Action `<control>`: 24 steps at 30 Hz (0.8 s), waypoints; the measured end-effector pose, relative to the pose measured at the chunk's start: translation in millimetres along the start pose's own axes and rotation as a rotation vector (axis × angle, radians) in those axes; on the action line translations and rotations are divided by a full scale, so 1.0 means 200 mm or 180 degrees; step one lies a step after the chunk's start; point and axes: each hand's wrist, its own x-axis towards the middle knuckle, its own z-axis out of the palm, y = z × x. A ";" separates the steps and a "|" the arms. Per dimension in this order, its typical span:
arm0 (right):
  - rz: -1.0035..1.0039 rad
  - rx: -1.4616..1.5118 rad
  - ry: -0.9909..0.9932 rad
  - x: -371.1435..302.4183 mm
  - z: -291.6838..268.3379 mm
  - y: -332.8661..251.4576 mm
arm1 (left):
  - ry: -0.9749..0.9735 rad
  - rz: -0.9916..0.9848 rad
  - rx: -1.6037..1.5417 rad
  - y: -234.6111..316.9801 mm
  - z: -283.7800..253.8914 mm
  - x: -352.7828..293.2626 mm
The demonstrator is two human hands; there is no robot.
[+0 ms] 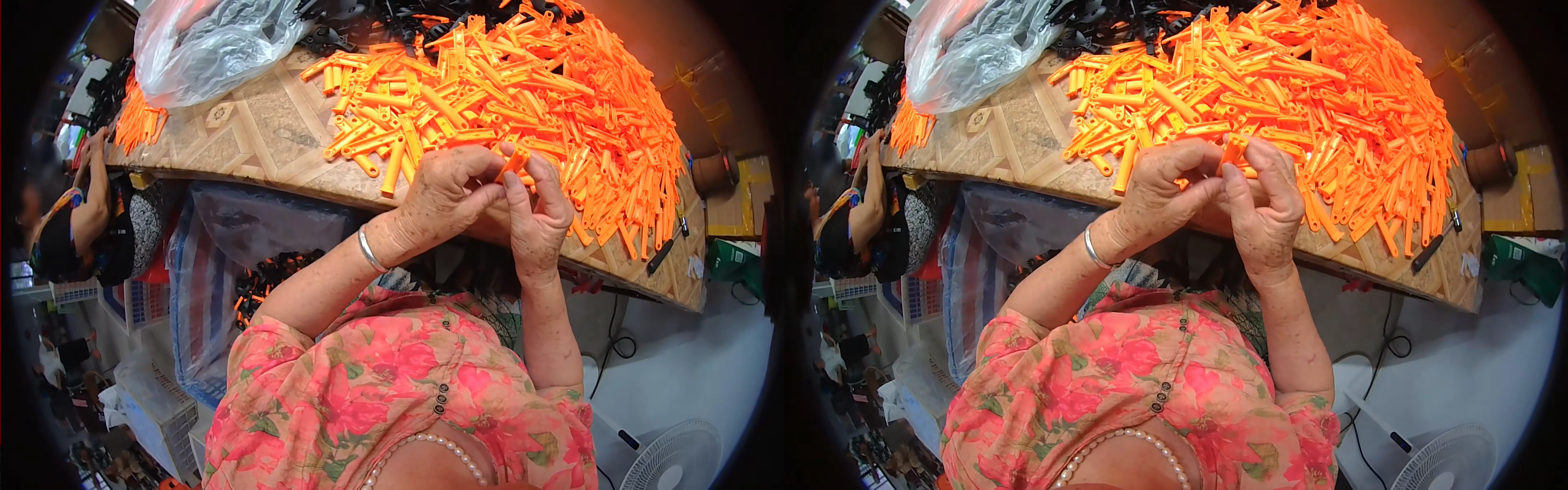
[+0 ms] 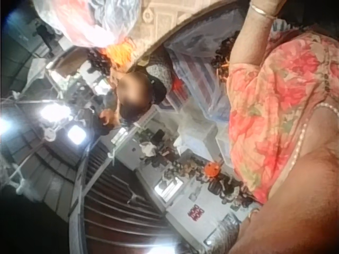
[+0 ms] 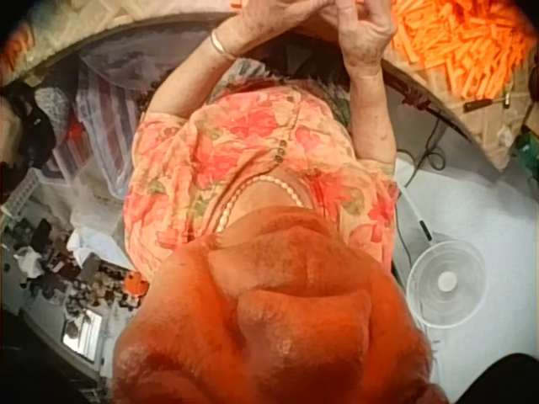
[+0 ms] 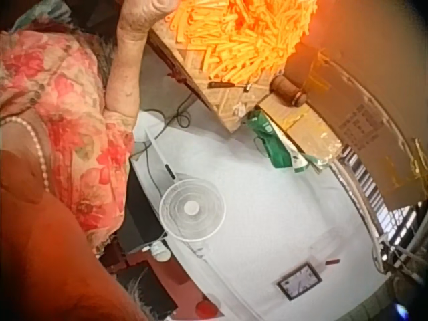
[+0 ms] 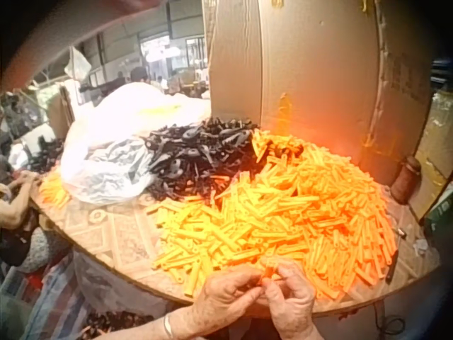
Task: The person assembles orange plastic components by inserting them into a black plastic jig and striking them with a hammer to secure the fit. The person repeatedly picks up orange pieces, aligns them in the jig, and uses a hammer to drive them into place, then discards the finished units.
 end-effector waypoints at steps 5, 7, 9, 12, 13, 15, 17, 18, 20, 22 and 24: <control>0.0501 0.1292 0.0550 -0.01 -0.03 -0.08 | -0.0130 -0.0396 -0.0572 0.05 -0.02 0.05; 0.0602 0.1229 0.0683 -0.02 -0.09 -0.06 | 0.0172 -0.0083 0.0203 0.02 -0.09 0.12; 0.0668 0.1350 0.0675 -0.05 -0.15 -0.02 | 0.0527 0.0147 0.0896 -0.06 -0.19 0.23; 0.0824 0.1039 0.0607 -0.11 -0.14 0.01 | 0.1049 0.0378 0.2050 -0.21 -0.39 0.43; 0.0875 0.0965 0.0561 -0.13 -0.15 0.02 | 0.1165 0.0454 0.2421 -0.28 -0.45 0.50; 0.0704 0.0780 0.0508 -0.15 -0.12 0.04 | 0.1231 0.0105 0.3086 -0.39 -0.54 0.62; 0.0593 0.0630 0.0411 -0.18 -0.12 0.06 | 0.1141 -0.0299 0.3459 -0.40 -0.56 0.69; 0.0497 0.0374 0.0327 -0.18 -0.13 0.07 | 0.1024 -0.0550 0.3499 -0.38 -0.56 0.72; 0.0357 0.0256 0.0252 -0.19 -0.12 0.08 | 0.0900 -0.0936 0.3564 -0.40 -0.56 0.77; 0.0302 0.0077 0.0219 -0.20 -0.13 0.09 | 0.1022 -0.0867 0.3563 -0.42 -0.56 0.80; 0.0310 0.0067 0.0245 -0.20 -0.13 0.09 | 0.1228 -0.0596 0.3565 -0.45 -0.59 0.79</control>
